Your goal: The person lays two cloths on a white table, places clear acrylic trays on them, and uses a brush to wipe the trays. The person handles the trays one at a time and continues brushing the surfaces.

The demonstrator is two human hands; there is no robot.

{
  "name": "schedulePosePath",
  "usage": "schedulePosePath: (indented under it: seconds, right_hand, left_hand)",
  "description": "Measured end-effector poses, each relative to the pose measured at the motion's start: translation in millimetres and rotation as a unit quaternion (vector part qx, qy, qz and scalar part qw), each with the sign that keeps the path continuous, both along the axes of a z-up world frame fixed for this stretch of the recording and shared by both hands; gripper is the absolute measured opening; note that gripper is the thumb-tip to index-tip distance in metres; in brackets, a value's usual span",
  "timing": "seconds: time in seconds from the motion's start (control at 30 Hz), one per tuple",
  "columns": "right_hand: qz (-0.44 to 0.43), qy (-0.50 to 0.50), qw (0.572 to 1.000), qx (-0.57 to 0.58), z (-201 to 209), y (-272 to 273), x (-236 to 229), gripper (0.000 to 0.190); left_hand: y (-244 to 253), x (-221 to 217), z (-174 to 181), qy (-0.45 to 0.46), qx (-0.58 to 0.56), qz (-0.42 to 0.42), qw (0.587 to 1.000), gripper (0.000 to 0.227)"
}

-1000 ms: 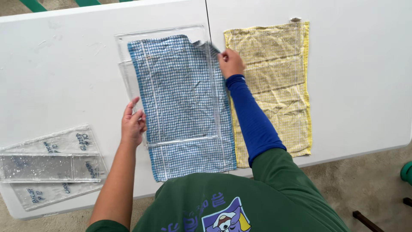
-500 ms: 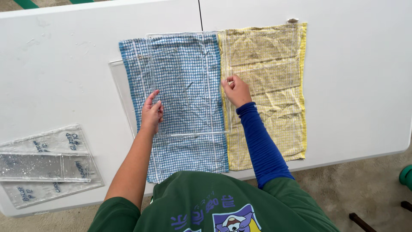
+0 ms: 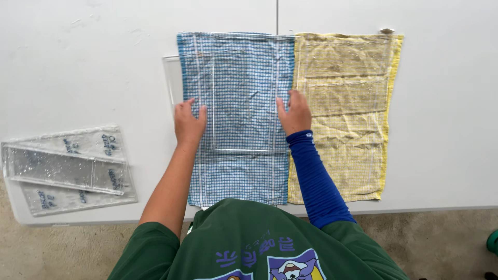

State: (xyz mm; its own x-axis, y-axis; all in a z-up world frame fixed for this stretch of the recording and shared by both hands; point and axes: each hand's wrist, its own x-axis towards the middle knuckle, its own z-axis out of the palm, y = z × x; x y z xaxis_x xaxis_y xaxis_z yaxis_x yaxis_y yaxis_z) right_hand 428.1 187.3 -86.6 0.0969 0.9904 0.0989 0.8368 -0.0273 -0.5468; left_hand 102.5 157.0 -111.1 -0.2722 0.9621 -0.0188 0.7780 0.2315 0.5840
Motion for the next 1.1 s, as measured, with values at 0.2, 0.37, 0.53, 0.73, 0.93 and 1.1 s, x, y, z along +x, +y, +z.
schedulePosePath:
  seconds: [0.2, 0.37, 0.53, 0.73, 0.93, 1.1]
  right_hand:
    - [0.120, 0.050, 0.980, -0.149, 7.4, -42.1, -94.0, 0.031]
    - [0.140, 0.007, 0.969, -0.204, 11.9, -67.0, -160.9, 0.044]
    - [0.110, -0.026, 0.951, -0.289, -2.8, -60.4, -195.6, 0.046]
    - [0.083, 0.010, 0.967, -0.242, 2.2, -65.6, -192.0, 0.032]
    - [0.067, 0.162, 0.962, -0.210, 44.1, -73.7, -163.5, 0.025]
    - [0.073, 0.158, 0.965, -0.194, 45.1, -72.9, -163.8, 0.024]
  left_hand:
    - [3.6, -54.1, 14.3, -0.029, -0.212, 0.169, 0.962, 0.067]
    - [10.3, -42.7, 28.0, 0.043, -0.299, 0.175, 0.937, 0.099]
    - [15.1, -39.5, 18.1, 0.013, -0.322, 0.193, 0.927, 0.101]
    - [2.1, -71.2, 12.2, -0.235, -0.212, 0.152, 0.937, 0.065]
    - [-1.8, -103.6, 75.3, -0.556, -0.113, 0.081, 0.820, 0.027]
    - [-5.9, -130.1, 165.0, -0.405, -0.011, 0.041, 0.914, 0.023]
